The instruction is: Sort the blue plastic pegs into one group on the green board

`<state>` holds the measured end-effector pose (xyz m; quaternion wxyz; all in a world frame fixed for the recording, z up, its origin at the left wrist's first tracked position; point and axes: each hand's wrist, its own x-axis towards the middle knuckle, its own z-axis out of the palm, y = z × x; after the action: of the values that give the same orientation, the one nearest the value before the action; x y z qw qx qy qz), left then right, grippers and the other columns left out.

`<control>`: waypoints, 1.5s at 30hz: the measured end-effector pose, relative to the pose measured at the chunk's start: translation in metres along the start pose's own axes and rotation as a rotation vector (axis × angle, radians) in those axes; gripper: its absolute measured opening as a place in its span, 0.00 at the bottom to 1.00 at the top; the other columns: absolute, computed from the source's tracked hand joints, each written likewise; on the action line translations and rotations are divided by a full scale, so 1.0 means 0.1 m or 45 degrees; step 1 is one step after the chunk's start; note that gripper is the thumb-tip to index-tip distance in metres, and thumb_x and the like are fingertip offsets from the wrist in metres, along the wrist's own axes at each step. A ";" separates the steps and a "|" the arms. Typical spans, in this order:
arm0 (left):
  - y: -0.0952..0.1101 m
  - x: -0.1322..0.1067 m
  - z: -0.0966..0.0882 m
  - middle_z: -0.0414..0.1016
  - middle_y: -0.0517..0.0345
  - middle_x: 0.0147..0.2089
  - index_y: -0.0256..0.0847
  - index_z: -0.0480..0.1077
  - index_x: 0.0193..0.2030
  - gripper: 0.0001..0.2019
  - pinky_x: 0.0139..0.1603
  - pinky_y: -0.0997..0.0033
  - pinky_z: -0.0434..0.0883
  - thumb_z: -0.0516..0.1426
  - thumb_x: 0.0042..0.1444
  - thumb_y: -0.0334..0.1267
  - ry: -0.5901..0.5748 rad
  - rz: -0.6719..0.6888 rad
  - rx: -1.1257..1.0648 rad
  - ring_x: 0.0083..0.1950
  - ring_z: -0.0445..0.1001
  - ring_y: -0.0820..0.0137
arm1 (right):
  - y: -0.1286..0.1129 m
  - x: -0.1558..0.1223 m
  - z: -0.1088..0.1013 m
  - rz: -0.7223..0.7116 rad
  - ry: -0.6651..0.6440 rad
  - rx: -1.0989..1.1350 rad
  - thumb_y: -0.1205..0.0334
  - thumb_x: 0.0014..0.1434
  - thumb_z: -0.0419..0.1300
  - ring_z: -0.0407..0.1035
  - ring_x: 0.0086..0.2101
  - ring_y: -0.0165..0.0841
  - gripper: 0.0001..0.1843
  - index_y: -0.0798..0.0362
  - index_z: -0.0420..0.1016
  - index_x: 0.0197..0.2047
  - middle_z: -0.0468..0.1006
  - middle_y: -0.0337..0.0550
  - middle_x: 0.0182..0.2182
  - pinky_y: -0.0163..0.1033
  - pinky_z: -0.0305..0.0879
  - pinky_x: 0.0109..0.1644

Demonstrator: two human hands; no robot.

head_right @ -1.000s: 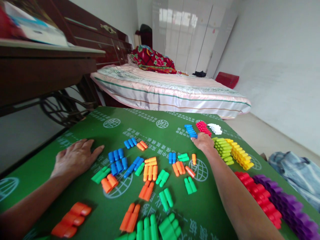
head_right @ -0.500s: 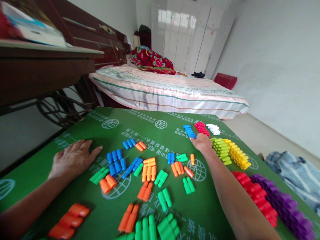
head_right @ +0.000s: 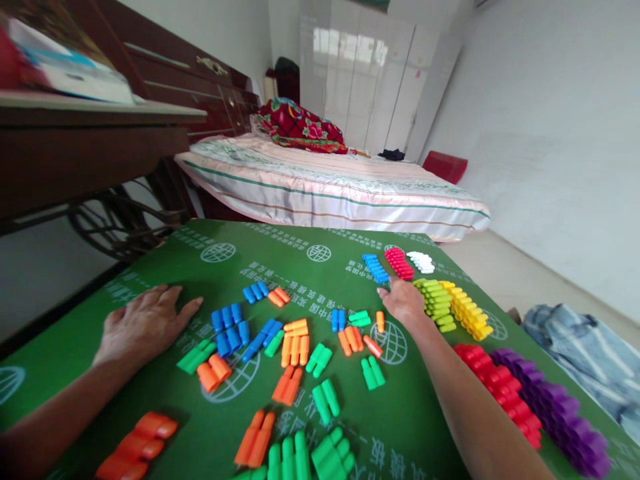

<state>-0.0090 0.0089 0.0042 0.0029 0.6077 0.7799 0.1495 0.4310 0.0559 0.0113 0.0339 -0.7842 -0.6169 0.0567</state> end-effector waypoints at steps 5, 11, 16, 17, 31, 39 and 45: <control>0.03 -0.03 -0.05 0.65 0.45 0.66 0.53 0.52 0.71 0.41 0.61 0.32 0.56 0.39 0.51 0.66 0.005 -0.006 -0.001 0.69 0.54 0.42 | 0.06 -0.31 -0.01 -0.097 -0.046 -0.042 0.49 0.63 0.54 0.76 0.44 0.40 0.18 0.47 0.79 0.48 0.82 0.46 0.41 0.40 0.67 0.44; 0.06 -0.02 -0.03 0.57 0.36 0.70 0.32 0.60 0.65 0.39 0.65 0.40 0.56 0.35 0.58 0.58 -0.087 -0.085 0.194 0.71 0.53 0.47 | 0.09 -0.55 -0.05 -0.137 -0.024 -0.088 0.50 0.63 0.53 0.76 0.40 0.40 0.17 0.45 0.79 0.47 0.83 0.45 0.38 0.39 0.65 0.38; 0.07 -0.03 -0.01 0.57 0.38 0.70 0.32 0.61 0.64 0.36 0.67 0.44 0.55 0.36 0.61 0.56 -0.097 -0.076 0.237 0.71 0.52 0.50 | -0.01 -0.64 -0.08 -0.209 0.013 -0.082 0.51 0.63 0.54 0.76 0.37 0.39 0.17 0.44 0.80 0.47 0.83 0.44 0.34 0.38 0.63 0.36; 0.07 -0.04 0.00 0.57 0.38 0.70 0.32 0.61 0.64 0.35 0.67 0.44 0.55 0.37 0.61 0.56 -0.092 -0.071 0.246 0.71 0.52 0.50 | -0.04 -0.65 -0.08 -0.234 0.009 -0.068 0.51 0.63 0.54 0.76 0.35 0.38 0.17 0.44 0.80 0.48 0.82 0.43 0.33 0.37 0.63 0.35; 0.10 -0.09 0.02 0.59 0.37 0.69 0.33 0.63 0.63 0.32 0.65 0.45 0.57 0.39 0.62 0.54 -0.059 -0.070 0.264 0.70 0.54 0.49 | -0.90 -1.00 -0.15 -0.767 -0.093 0.094 0.56 0.64 0.55 0.75 0.34 0.34 0.14 0.43 0.78 0.48 0.83 0.38 0.34 0.35 0.60 0.36; 0.06 -0.09 0.06 0.61 0.38 0.68 0.35 0.64 0.61 0.31 0.64 0.45 0.58 0.40 0.62 0.54 -0.020 -0.040 0.256 0.70 0.55 0.50 | -1.47 -1.18 -0.19 -1.231 -0.179 0.022 0.63 0.64 0.56 0.72 0.42 0.35 0.08 0.50 0.77 0.42 0.77 0.43 0.41 0.37 0.64 0.44; 0.04 -0.08 0.09 0.60 0.38 0.68 0.34 0.63 0.63 0.32 0.65 0.44 0.57 0.39 0.63 0.54 -0.019 -0.041 0.249 0.70 0.54 0.50 | -1.73 -1.28 -0.16 -1.331 -0.197 -0.221 0.69 0.62 0.56 0.69 0.48 0.39 0.10 0.53 0.77 0.44 0.76 0.49 0.43 0.41 0.65 0.51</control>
<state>-0.0012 0.0044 -0.0046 -0.0481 0.5937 0.8004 0.0680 0.2369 -0.0269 0.0546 -0.0529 -0.3657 -0.9284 0.0385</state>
